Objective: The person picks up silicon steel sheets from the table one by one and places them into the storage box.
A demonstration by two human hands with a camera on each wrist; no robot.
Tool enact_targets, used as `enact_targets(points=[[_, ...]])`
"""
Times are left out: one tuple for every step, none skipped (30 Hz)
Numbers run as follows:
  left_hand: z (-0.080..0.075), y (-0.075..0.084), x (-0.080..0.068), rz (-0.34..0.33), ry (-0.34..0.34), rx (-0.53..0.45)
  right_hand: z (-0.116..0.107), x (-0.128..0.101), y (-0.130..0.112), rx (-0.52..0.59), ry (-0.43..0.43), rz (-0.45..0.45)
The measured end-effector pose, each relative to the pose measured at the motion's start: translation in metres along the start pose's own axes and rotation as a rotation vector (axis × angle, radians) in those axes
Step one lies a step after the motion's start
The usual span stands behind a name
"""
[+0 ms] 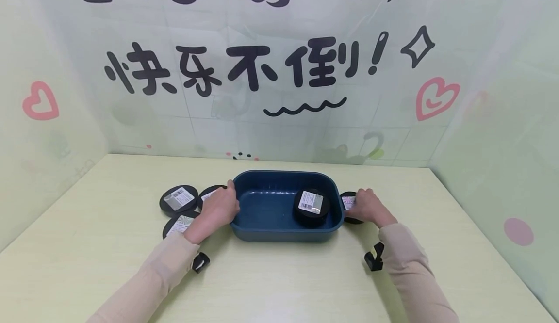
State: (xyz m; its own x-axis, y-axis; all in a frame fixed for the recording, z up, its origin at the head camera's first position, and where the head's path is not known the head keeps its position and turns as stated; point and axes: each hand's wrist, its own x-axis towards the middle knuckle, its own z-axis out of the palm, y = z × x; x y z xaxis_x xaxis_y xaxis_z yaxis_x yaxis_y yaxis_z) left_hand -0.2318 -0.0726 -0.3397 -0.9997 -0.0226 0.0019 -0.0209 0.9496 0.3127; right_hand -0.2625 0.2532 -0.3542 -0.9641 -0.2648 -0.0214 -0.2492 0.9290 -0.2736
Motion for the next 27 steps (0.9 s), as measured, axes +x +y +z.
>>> enact_targets(points=[[0.0,0.0,0.0,0.0,0.0,-0.001,0.0,-0.001,0.0,0.0,0.002,-0.002],[0.0,0.0,0.0,0.0,0.0,-0.001,-0.001,-0.002,0.001,0.0,0.003,-0.003],[0.0,0.0,0.0,-0.001,-0.002,-0.002,-0.001,-0.003,0.001,-0.003,0.003,-0.003],[0.0,0.0,0.0,0.001,-0.001,-0.001,-0.002,-0.004,0.001,-0.004,0.002,-0.002],[0.0,-0.001,0.0,0.002,-0.001,0.0,-0.003,-0.005,0.001,-0.007,0.001,0.001],[0.0,0.0,0.0,0.004,-0.001,0.002,-0.004,-0.006,0.001,-0.011,0.001,0.005],[0.0,0.0,0.0,0.004,-0.002,0.002,-0.005,-0.008,0.001,-0.013,-0.001,0.01],[0.0,0.0,0.0,0.006,-0.003,0.004,-0.007,-0.009,0.001,-0.013,-0.001,0.013],[0.0,0.0,0.0,0.006,-0.003,0.004,-0.008,-0.01,0.0,-0.012,-0.001,0.019],[0.0,0.0,0.0,0.005,-0.005,0.005,-0.01,-0.012,0.0,-0.012,-0.002,0.022],[-0.001,0.0,0.0,0.004,-0.008,0.004,-0.011,-0.013,0.0,-0.012,-0.003,0.027],[-0.001,0.0,0.0,0.004,-0.011,0.004,-0.013,-0.014,-0.001,-0.01,-0.003,0.032],[-0.001,0.0,0.001,0.002,-0.013,0.005,-0.015,-0.016,-0.001,-0.009,-0.005,0.035],[-0.001,0.0,0.001,0.001,-0.015,0.006,-0.017,-0.017,-0.002,-0.007,-0.003,0.034],[-0.001,0.0,0.001,-0.001,-0.018,0.007,-0.018,-0.018,-0.003,-0.008,0.0,0.034],[-0.001,0.0,0.001,-0.003,-0.02,0.008,-0.02,-0.019,-0.003,-0.007,0.004,0.031],[-0.001,0.0,0.001,-0.004,-0.021,0.008,-0.021,-0.02,-0.004,-0.005,0.009,0.03],[-0.001,0.0,0.001,-0.005,-0.021,0.009,-0.022,-0.021,-0.005,-0.005,0.015,0.028],[-0.001,0.0,0.001,-0.007,-0.021,0.008,-0.023,-0.021,-0.005,-0.006,0.021,0.023],[-0.001,0.001,0.001,-0.009,-0.022,0.008,-0.024,-0.022,-0.006,-0.006,0.029,0.019],[-0.001,0.001,0.001,-0.01,-0.021,0.007,-0.025,-0.023,-0.007,-0.007,0.035,0.017],[-0.001,0.001,0.001,-0.012,-0.021,0.005,-0.026,-0.023,-0.007,-0.008,0.039,0.016],[-0.001,0.001,0.001,-0.011,-0.021,0.004,-0.026,-0.023,-0.008,-0.008,0.044,0.015],[-0.001,0.001,0.001,-0.012,-0.02,0.003,-0.028,-0.023,-0.009,-0.01,0.049,0.013],[-0.001,0.001,0.001,-0.01,-0.018,0.004,-0.029,-0.024,-0.01,-0.011,0.054,0.011],[-0.001,0.001,0.001,-0.011,-0.018,0.003,-0.03,-0.024,-0.011,-0.012,0.057,0.009],[-0.001,0.001,0.0,-0.011,-0.018,0.002,-0.032,-0.024,-0.012,-0.013,0.06,0.006]])
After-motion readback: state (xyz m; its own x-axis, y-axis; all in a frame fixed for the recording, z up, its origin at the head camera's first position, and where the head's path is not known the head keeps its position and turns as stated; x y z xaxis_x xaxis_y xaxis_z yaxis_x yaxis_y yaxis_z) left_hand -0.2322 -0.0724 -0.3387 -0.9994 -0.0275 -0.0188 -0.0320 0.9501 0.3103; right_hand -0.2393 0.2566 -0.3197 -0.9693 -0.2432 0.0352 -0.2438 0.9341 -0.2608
